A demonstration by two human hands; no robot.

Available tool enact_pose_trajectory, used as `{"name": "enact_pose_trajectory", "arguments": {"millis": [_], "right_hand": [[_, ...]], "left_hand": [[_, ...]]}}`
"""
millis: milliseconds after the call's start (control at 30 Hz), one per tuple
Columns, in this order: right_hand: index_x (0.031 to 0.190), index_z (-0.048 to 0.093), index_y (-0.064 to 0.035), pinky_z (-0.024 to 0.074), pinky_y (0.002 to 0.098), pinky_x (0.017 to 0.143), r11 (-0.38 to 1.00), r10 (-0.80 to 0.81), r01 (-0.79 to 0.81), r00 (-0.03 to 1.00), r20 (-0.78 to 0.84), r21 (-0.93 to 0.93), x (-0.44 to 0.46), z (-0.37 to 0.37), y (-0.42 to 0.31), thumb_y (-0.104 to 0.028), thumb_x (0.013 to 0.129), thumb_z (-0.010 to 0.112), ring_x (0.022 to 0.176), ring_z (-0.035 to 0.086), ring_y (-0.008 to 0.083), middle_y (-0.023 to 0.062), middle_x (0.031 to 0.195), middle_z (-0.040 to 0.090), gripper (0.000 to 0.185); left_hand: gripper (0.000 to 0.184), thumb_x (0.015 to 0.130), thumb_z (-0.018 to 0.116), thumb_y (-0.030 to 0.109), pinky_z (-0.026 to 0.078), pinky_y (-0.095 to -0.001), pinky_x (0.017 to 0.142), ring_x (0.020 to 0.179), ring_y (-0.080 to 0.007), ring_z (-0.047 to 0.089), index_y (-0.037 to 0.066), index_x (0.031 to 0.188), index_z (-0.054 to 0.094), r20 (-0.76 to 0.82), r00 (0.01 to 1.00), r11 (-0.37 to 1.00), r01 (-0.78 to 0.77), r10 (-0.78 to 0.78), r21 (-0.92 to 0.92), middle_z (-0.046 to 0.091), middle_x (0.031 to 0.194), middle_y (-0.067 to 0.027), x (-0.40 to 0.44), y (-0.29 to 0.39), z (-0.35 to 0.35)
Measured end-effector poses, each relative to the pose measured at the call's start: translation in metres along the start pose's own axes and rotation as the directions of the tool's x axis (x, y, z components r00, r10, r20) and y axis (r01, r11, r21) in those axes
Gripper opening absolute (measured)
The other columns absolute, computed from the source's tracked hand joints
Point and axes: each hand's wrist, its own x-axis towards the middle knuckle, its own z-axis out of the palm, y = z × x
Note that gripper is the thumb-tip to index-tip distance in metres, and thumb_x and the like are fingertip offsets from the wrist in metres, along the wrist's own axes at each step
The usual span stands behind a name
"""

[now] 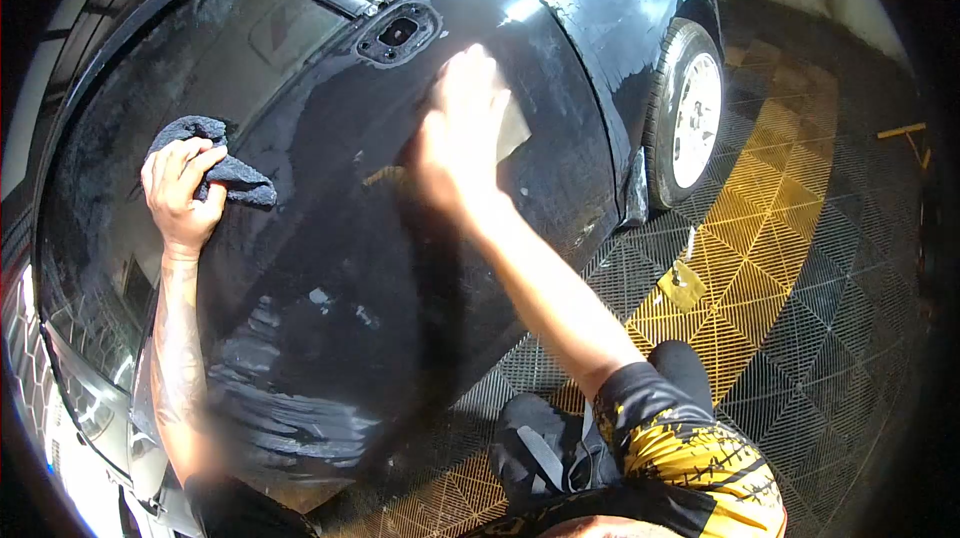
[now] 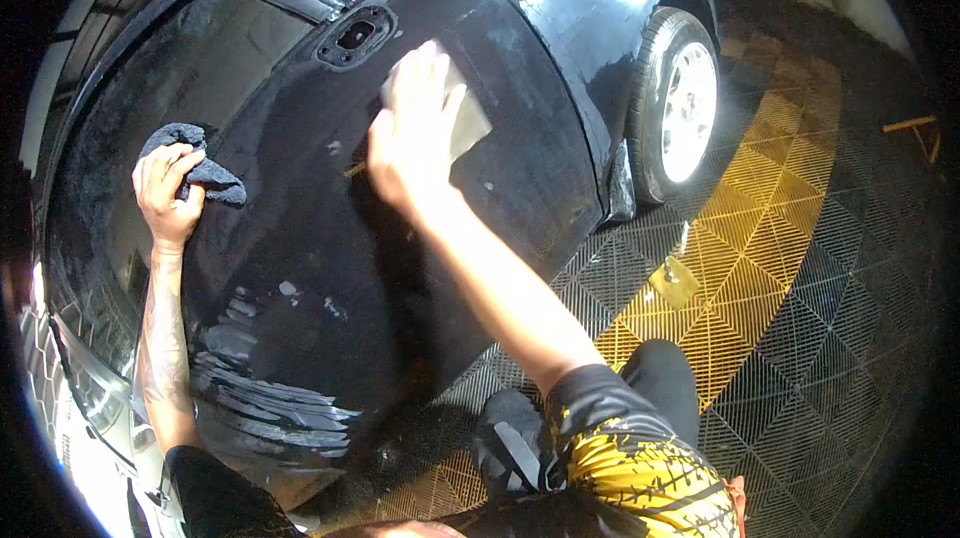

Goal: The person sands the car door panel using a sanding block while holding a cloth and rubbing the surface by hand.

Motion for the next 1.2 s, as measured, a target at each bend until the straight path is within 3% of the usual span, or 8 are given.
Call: {"name": "enact_pose_trajectory", "arguments": {"millis": [100,333,367,500,700,900,1033,1200], "right_hand": [[0.155,0.019,0.009,0.0081,0.0636,0.121,0.996,-0.063,0.047,0.973,0.22,0.075,-0.046,-0.009,-0.022,-0.017,0.086,0.05,0.153,0.008,0.0472,0.0314,0.164,0.009,0.08],[0.155,0.021,0.0079,0.0102,0.0617,0.121,0.975,-0.028,0.008,0.996,-0.083,-0.224,0.042,0.005,0.082,-0.018,0.095,0.042,0.152,0.011,0.0476,0.0319,0.163,0.014,0.068],[0.155,0.021,0.0082,0.0105,0.0631,0.12,0.996,0.026,-0.013,0.988,-0.151,0.083,0.031,0.002,0.064,-0.017,0.095,0.042,0.152,0.011,0.048,0.0325,0.163,0.013,0.069],[0.157,0.017,0.006,0.0069,0.0609,0.122,0.996,-0.084,0.083,0.983,0.163,0.015,-0.031,-0.008,0.017,-0.017,0.092,0.044,0.154,0.006,0.045,0.0283,0.165,0.009,0.073],[0.155,0.02,0.0083,0.0089,0.0627,0.121,0.99,-0.056,0.049,0.997,-0.052,-0.134,0.033,-0.006,0.049,-0.016,0.095,0.043,0.153,0.009,0.0471,0.0296,0.164,0.012,0.069],[0.157,0.017,0.0052,0.0074,0.0672,0.119,0.976,-0.215,0.214,0.943,0.253,0.032,-0.056,0.002,-0.028,-0.025,0.095,0.041,0.152,0.008,0.0491,0.0301,0.164,0.01,0.074],[0.154,0.02,0.0104,0.0076,0.0642,0.12,0.985,-0.156,0.148,0.982,0.109,0.085,-0.026,0.009,-0.033,-0.018,0.09,0.049,0.154,0.007,0.0447,0.0293,0.165,0.01,0.076],[0.155,0.025,0.0064,0.0079,0.0638,0.12,0.959,-0.262,0.212,0.913,0.311,0.187,-0.094,0.007,-0.068,-0.02,0.087,0.054,0.154,0.012,0.0443,0.0277,0.165,0.014,0.078]], "left_hand": [[0.036,0.065,0.071,0.007,0.042,-0.0414,0.099,0.105,-0.0232,0.063,0.014,0.1,0.074,-0.001,1.0,1.0,-0.005,0.005,-0.003,0.069,0.105,-0.0008,0.0,0.0,0.0],[0.035,0.065,0.07,0.007,0.042,-0.0414,0.099,0.105,-0.0232,0.063,0.014,0.1,0.074,0.001,1.0,1.0,0.005,-0.005,-0.004,0.069,0.105,-0.0013,0.0,0.001,-0.001],[0.035,0.065,0.07,0.007,0.042,-0.0414,0.099,0.105,-0.0232,0.063,0.014,0.1,0.074,-0.003,1.0,1.0,0.01,-0.01,-0.004,0.069,0.105,-0.0013,0.001,0.0,0.0],[0.035,0.065,0.07,0.008,0.042,-0.041,0.099,0.104,-0.023,0.063,0.014,0.1,0.074,-0.002,1.0,1.0,0.013,-0.013,-0.01,0.069,0.105,-0.001,-0.001,0.001,-0.001],[0.035,0.065,0.071,0.01,0.042,-0.0406,0.098,0.105,-0.0223,0.063,0.015,0.1,0.074,-0.003,1.0,1.0,0.018,-0.018,-0.021,0.07,0.105,-0.0002,-0.002,-0.001,-0.001],[0.031,0.067,0.072,0.012,0.043,-0.0398,0.097,0.103,-0.021,0.064,0.016,0.098,0.073,-0.016,0.999,0.999,0.028,-0.028,-0.032,0.07,0.104,0.0008,-0.002,-0.002,-0.001],[0.03,0.067,0.071,0.011,0.043,-0.0396,0.097,0.103,-0.0201,0.064,0.016,0.097,0.074,-0.021,0.999,0.999,0.029,-0.03,-0.031,0.07,0.102,0.0011,-0.003,-0.003,0.0],[0.03,0.067,0.072,0.011,0.042,-0.0396,0.098,0.104,-0.0203,0.064,0.017,0.097,0.074,-0.017,0.999,0.999,0.041,-0.042,-0.026,0.07,0.103,0.002,-0.004,-0.003,0.0]]}}
